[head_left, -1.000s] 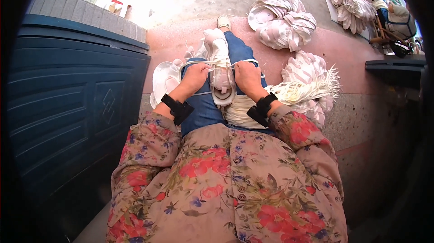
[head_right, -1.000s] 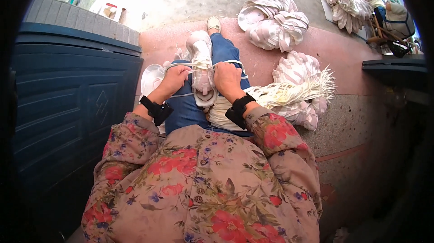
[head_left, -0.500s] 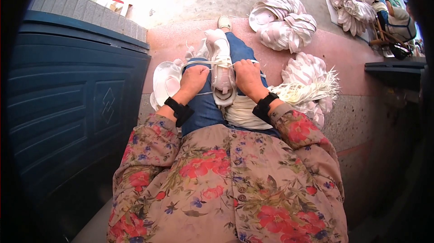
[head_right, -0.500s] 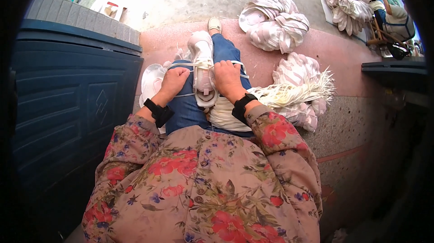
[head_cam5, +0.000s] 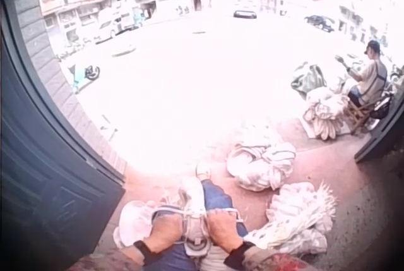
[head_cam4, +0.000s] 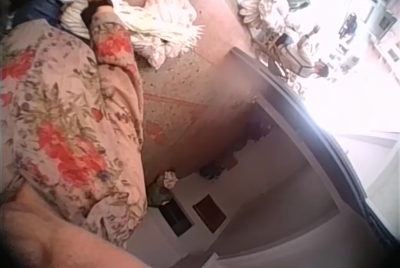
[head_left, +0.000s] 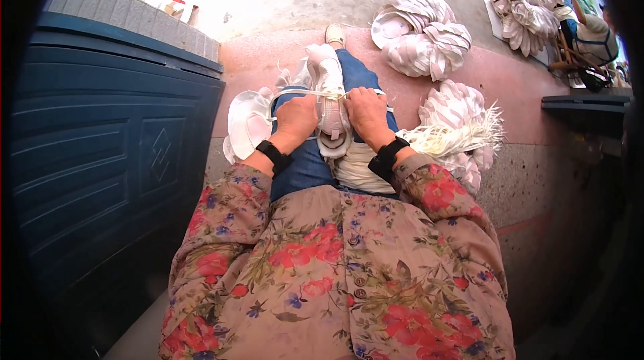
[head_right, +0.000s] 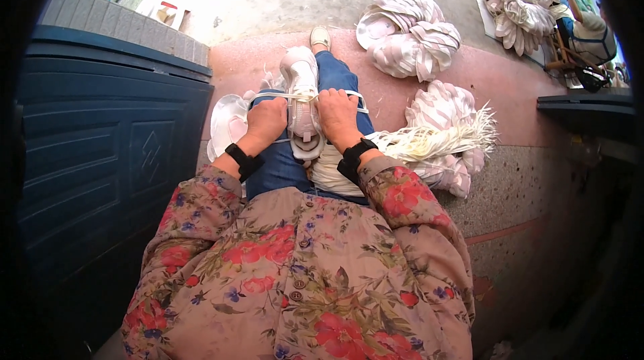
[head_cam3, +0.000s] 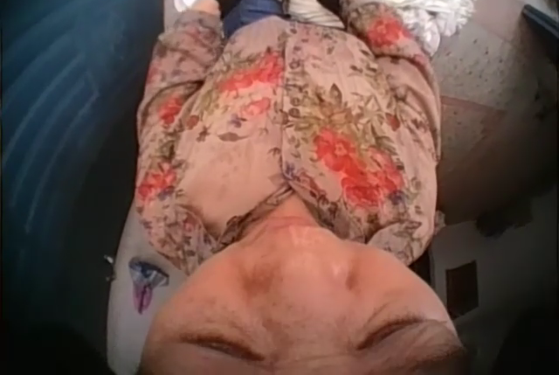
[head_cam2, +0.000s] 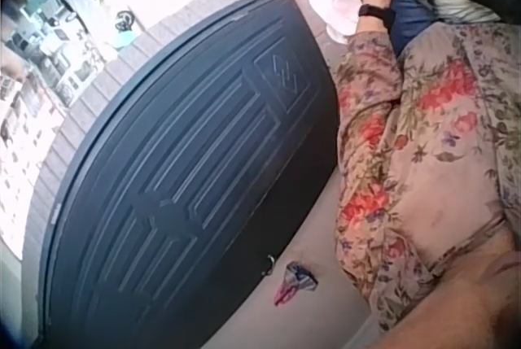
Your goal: Lacing multiple pairs of white sneakers and tying the laces.
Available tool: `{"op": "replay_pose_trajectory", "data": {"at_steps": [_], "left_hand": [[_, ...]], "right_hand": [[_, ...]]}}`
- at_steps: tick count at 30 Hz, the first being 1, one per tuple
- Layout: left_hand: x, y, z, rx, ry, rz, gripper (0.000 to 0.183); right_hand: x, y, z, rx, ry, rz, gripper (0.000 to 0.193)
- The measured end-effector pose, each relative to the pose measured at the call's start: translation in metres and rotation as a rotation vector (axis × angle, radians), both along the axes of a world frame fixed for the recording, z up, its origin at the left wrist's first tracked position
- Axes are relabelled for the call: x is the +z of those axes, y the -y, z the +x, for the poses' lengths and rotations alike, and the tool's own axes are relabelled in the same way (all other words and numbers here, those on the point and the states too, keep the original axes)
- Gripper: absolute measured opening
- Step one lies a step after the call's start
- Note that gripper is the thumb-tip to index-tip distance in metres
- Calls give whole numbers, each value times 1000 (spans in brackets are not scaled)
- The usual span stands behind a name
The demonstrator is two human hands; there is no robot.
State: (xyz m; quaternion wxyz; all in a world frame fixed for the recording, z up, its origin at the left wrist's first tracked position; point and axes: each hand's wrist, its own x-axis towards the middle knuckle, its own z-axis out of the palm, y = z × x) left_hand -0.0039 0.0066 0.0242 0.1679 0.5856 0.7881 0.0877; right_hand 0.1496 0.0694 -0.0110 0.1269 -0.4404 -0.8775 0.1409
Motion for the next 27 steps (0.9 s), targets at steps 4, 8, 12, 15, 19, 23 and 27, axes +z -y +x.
{"op": "replay_pose_trajectory", "data": {"at_steps": [4, 8, 12, 15, 19, 23, 27], "left_hand": [[2, -4, 7, -67, -41, 6, 17], [-8, -4, 1, -6, 25, 30, 17], [4, 8, 8, -48, -145, 202, 23], [3, 15, 15, -106, -200, 280, 24], [-12, 16, 11, 20, -27, 237, 14], [-16, 11, 9, 161, 194, 156, 12], [7, 4, 21, -30, 1, 383, 11]], "right_hand": [[2, 0, 1, -9, -10, 36, 11], [8, 0, 2, 4, -35, 110, 18], [24, 10, 4, 53, -11, 117, 25], [25, 13, 4, 74, 52, 97, 26], [17, 12, 4, 2, 205, 22, 16], [13, 8, 6, 7, 86, -102, 16], [8, 5, 8, 7, -45, -186, 15]]}}
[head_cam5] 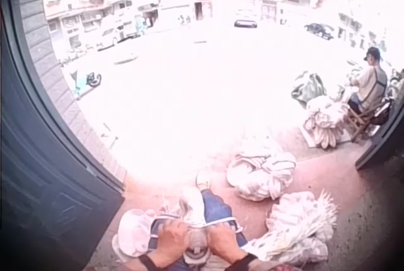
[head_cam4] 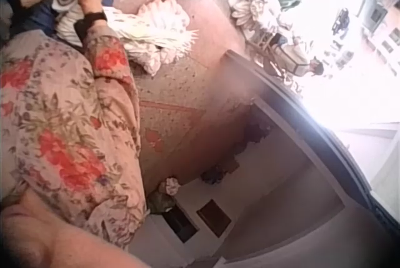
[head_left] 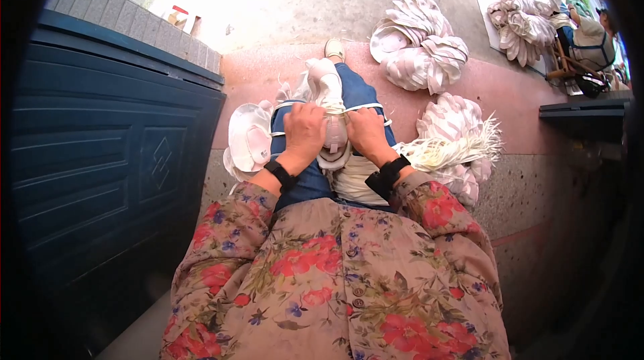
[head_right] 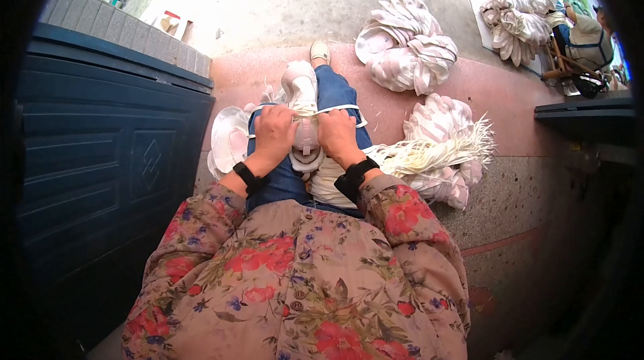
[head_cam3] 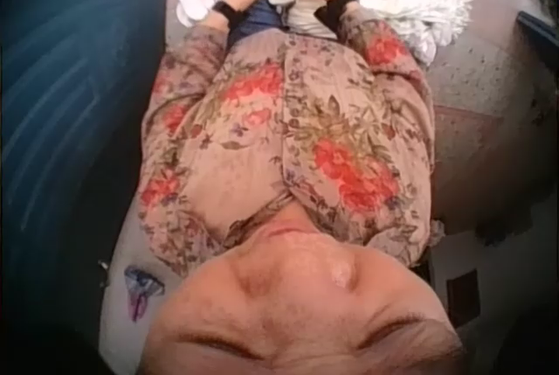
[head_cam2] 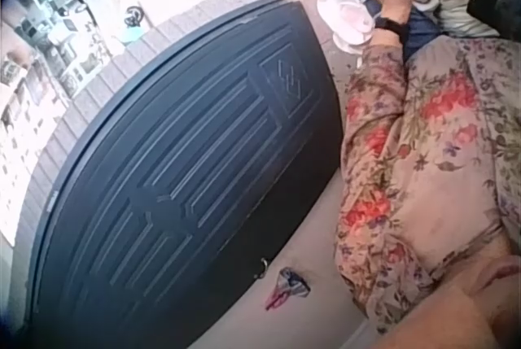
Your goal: Lacing multiple pairs of white sneakers and tying the laces.
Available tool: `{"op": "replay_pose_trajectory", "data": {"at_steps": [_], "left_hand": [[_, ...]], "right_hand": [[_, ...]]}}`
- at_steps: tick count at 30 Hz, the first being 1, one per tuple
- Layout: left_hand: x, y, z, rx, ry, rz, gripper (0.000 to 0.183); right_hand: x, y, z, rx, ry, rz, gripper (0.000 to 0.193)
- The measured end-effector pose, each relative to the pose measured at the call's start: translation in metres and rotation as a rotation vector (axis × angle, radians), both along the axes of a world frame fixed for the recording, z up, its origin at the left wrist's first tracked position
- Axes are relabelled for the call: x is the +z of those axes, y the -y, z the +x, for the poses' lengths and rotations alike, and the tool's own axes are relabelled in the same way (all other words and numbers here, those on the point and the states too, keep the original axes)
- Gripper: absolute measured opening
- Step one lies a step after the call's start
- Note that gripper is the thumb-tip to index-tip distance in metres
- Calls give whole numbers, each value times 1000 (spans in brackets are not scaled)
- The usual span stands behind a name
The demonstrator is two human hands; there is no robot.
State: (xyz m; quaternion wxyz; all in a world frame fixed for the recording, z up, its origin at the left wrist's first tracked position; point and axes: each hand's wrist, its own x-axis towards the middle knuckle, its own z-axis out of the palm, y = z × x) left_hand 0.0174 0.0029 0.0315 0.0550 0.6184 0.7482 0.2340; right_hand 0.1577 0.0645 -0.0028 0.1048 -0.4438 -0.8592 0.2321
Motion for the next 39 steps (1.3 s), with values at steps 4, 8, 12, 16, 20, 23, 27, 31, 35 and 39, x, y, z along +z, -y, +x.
{"op": "replay_pose_trajectory", "data": {"at_steps": [4, 8, 12, 16, 20, 23, 27, 31, 35, 39], "left_hand": [[-5, -25, 2, -255, -202, 27, 11], [-11, -37, 0, -315, -334, -32, 14], [-8, -42, -11, -277, -125, 111, 12], [5, -52, -17, -84, 486, -189, 11], [5, -71, -20, -97, 906, -285, 11], [3, -74, -15, -83, 1088, -379, 13], [6, -66, -12, -74, 864, -493, 21], [-10, -70, -7, -133, 422, -362, 18], [-18, -48, -36, -89, 75, -247, 17], [-9, -34, -40, -143, -24, -286, 23]], "right_hand": [[-9, -1, 0, 11, -171, -4, 16], [-11, 1, 2, -2, -289, -14, 17], [1, 2, -5, 147, -48, 227, 13], [7, -11, -9, 239, 118, 413, 8], [19, -15, -6, 203, -241, 422, 4], [99, -41, 10, 60, -537, 569, 11], [235, -82, 73, -389, -756, 1018, 6], [279, -88, 111, -489, -1258, 844, 18], [238, -86, 99, -340, -1567, 30, 18], [177, -80, 82, -327, -1466, -728, 24]]}}
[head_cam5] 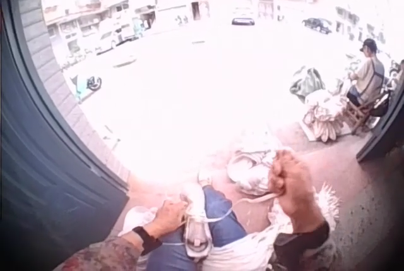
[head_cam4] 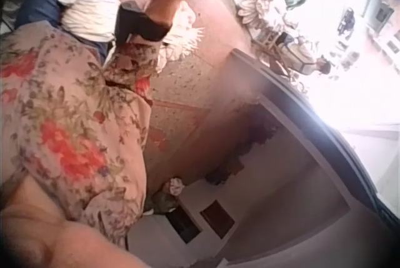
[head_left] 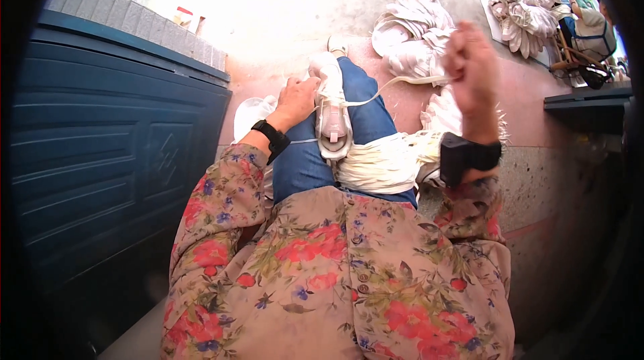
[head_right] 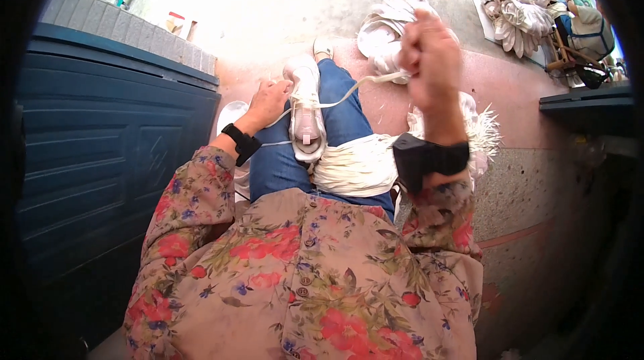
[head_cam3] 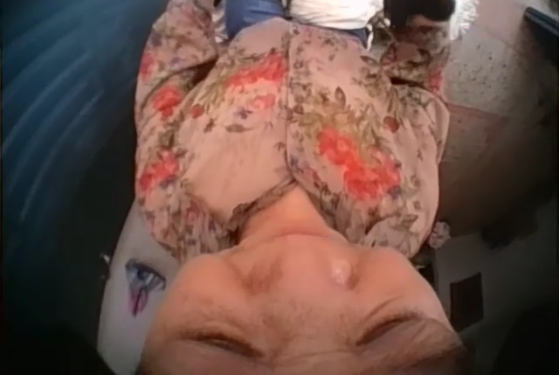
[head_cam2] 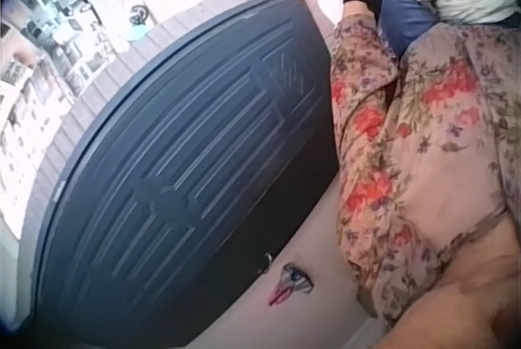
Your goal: Lacing multiple pairs of white sneakers and tying the laces.
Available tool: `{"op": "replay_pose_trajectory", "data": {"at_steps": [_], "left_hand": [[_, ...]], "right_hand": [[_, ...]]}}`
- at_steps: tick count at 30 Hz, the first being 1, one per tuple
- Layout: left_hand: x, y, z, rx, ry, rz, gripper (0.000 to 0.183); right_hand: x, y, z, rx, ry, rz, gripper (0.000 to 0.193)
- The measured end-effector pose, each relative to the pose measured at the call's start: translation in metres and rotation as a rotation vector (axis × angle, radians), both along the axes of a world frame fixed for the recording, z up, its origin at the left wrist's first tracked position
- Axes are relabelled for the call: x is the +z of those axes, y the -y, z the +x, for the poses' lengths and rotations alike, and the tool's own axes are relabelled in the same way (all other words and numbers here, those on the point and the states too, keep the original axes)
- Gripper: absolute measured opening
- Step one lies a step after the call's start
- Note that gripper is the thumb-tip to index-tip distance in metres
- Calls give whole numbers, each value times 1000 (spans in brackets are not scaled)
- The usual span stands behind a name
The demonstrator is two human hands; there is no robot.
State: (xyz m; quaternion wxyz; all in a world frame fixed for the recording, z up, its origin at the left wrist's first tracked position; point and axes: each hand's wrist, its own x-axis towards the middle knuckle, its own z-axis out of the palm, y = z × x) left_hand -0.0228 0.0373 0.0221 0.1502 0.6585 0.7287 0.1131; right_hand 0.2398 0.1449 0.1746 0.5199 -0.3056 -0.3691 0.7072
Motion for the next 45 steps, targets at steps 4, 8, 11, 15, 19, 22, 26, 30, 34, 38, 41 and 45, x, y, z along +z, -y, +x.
{"op": "replay_pose_trajectory", "data": {"at_steps": [4, 8, 11, 15, 19, 22, 26, 30, 34, 38, 41, 45], "left_hand": [[0, -4, 4, -165, 21, 178, 18], [15, -17, 41, -325, -112, 25, 14], [10, -23, 43, -456, -311, -75, 12], [4, -24, 40, -538, -303, 30, 13], [-4, -37, 35, -412, -236, 63, 16], [-6, -48, 13, -287, -1, -150, 20], [-11, -54, 29, -274, 60, -324, 35], [11, -52, 65, -317, -125, -441, 34], [5, -46, 64, -164, -148, -291, 23], [11, -34, 23, -76, -28, -74, 25], [5, -13, -1, -54, 30, -96, 29], [2, 5, -7, -154, -35, -53, 26]], "right_hand": [[-60, 22, -42, 216, 435, -248, 23], [-153, 41, -56, 424, 878, 151, 36], [-175, 62, -54, 649, 946, 275, 20], [-174, 79, -52, 779, 1078, 265, 20], [-167, 80, -59, 450, 994, 478, 23], [-164, 74, -68, 350, 1049, 404, 26], [-182, 64, -69, 531, 1279, 556, 28], [-159, 96, -65, 690, 1325, 715, 26], [-130, 104, -46, 714, 1295, 670, 29], [-135, 93, -13, 633, 1241, 441, 28], [-146, 87, -10, 499, 1123, 354, 26], [-138, 87, -32, 265, 1003, 425, 24]]}}
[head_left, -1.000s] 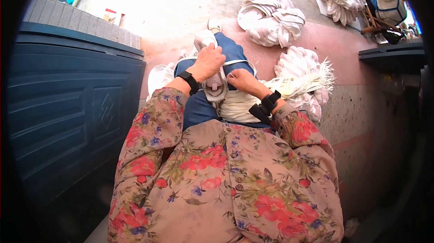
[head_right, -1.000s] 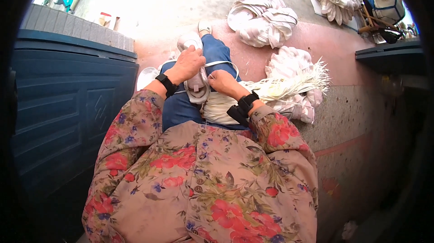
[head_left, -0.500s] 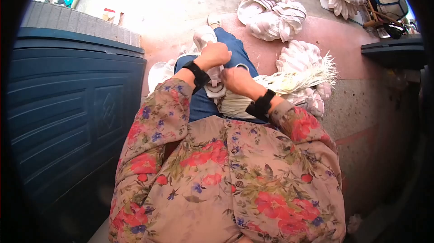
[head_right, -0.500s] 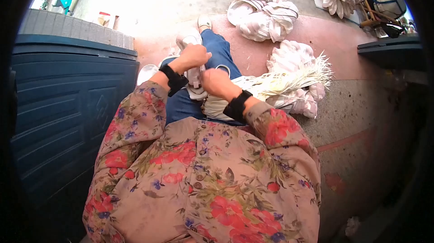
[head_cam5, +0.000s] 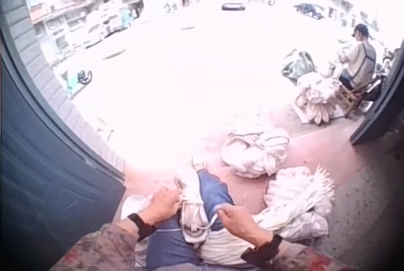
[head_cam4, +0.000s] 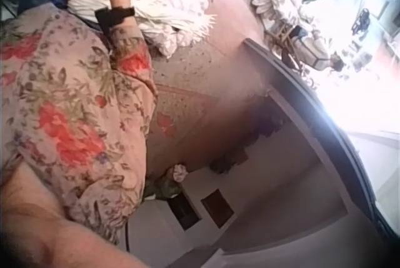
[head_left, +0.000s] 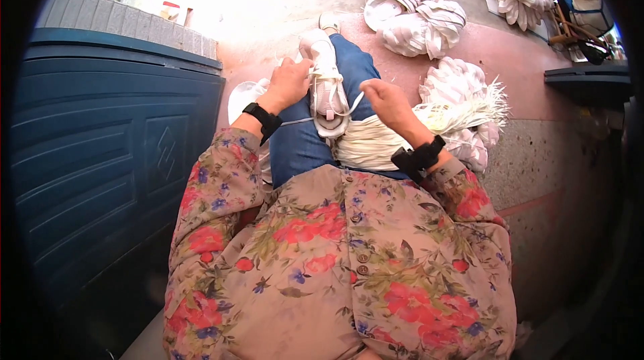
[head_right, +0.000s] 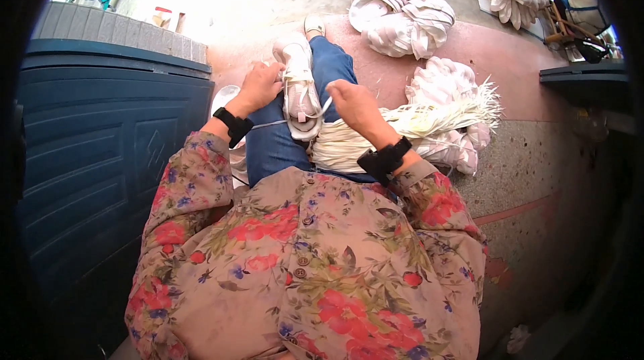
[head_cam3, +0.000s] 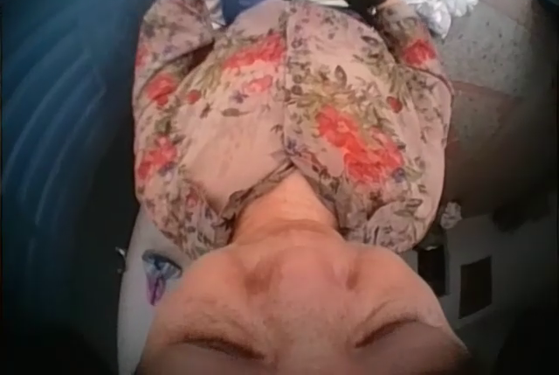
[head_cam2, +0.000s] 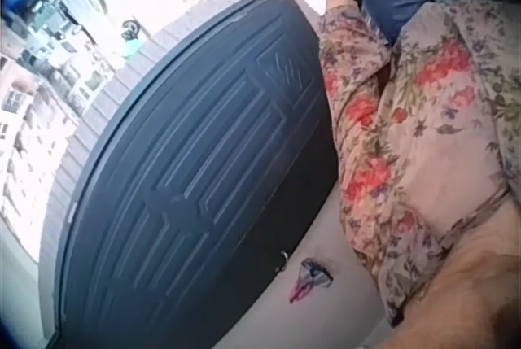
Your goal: Lacing multiple pairs of white sneakers and tying the laces.
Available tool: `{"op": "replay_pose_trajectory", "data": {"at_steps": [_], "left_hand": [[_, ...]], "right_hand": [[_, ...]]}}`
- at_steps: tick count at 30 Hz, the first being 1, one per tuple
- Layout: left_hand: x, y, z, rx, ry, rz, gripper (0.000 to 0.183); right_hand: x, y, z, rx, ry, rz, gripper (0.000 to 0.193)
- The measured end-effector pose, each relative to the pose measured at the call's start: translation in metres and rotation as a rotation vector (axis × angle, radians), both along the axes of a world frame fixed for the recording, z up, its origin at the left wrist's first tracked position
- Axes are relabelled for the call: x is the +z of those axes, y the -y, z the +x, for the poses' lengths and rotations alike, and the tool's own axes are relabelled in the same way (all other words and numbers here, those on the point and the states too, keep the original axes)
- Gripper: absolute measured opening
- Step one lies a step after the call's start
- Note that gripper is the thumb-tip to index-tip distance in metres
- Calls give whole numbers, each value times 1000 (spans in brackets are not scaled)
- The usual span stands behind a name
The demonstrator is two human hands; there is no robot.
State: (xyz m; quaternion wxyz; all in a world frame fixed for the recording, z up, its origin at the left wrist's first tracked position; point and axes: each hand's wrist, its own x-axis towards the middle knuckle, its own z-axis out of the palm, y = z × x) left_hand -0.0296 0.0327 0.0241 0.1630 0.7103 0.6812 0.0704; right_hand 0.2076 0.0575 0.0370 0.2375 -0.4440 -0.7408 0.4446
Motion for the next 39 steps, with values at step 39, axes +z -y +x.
{"op": "replay_pose_trajectory", "data": {"at_steps": [39], "left_hand": [[-14, 34, 10, 196, 58, 48, 21]], "right_hand": [[10, 10, -22, 243, 446, 242, 19]]}}
